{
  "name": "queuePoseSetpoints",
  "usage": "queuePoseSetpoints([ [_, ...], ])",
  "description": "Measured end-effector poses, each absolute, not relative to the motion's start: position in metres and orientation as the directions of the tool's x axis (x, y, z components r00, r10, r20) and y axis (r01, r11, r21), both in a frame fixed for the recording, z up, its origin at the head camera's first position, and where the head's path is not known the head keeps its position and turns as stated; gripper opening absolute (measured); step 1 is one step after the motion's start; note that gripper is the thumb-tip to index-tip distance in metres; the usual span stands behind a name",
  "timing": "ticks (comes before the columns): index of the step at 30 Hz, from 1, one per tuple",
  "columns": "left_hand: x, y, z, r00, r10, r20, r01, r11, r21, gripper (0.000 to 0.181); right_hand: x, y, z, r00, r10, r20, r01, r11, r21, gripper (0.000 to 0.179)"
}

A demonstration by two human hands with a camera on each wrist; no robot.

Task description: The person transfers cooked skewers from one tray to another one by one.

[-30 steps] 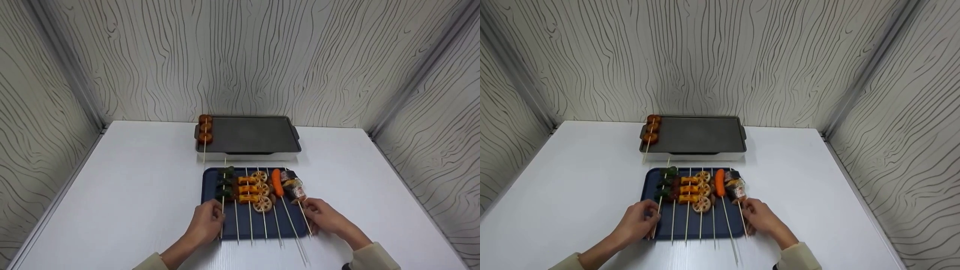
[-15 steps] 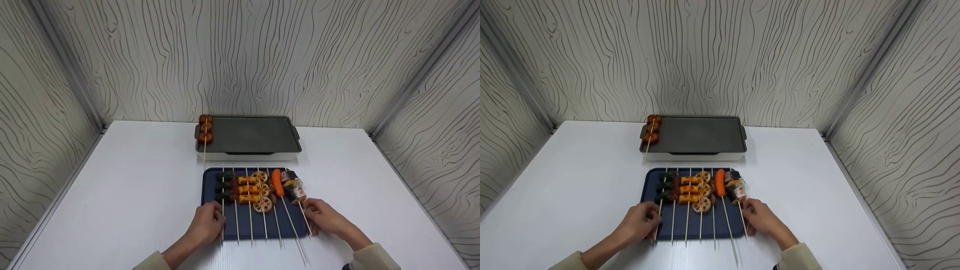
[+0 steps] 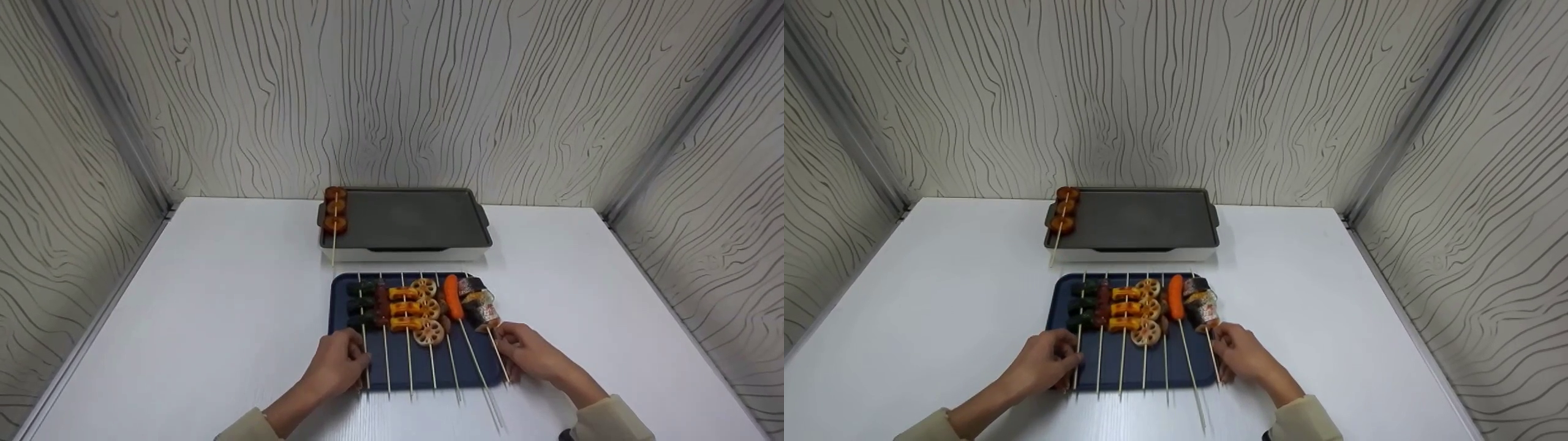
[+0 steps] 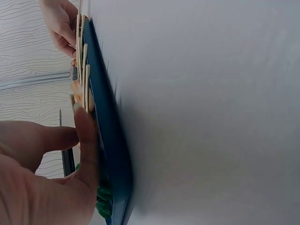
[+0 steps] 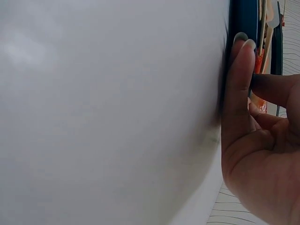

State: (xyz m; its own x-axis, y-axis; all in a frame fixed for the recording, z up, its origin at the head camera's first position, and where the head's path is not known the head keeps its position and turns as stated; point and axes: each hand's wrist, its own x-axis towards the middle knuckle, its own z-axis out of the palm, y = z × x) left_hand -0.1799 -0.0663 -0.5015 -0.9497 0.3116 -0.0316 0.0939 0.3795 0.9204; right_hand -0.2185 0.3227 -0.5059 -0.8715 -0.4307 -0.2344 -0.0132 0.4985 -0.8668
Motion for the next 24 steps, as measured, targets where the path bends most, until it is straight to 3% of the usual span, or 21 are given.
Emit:
queuePoseSetpoints([
  [6, -0.182, -0.068, -0.498, -0.952, 0.302, -0.047, 0.083, 0.403, 0.912, 0.021, -0.219, 0.322, -0.506, -0.876, -0.431, -0.215, -0.034, 0.5, -0.865, 0.015],
  [17, -0.196, -0.077, -0.464, -0.971, 0.195, 0.14, 0.221, 0.501, 0.836, 0.024, -0.221, 0.322, -0.505, -0.873, -0.42, -0.249, -0.01, 0.525, -0.851, 0.014],
  [24, -0.221, -0.083, -0.435, -0.988, 0.098, 0.116, 0.152, 0.558, 0.816, 0.019, -0.219, 0.322, -0.505, -0.871, -0.43, -0.238, -0.01, 0.5, -0.866, 0.016],
])
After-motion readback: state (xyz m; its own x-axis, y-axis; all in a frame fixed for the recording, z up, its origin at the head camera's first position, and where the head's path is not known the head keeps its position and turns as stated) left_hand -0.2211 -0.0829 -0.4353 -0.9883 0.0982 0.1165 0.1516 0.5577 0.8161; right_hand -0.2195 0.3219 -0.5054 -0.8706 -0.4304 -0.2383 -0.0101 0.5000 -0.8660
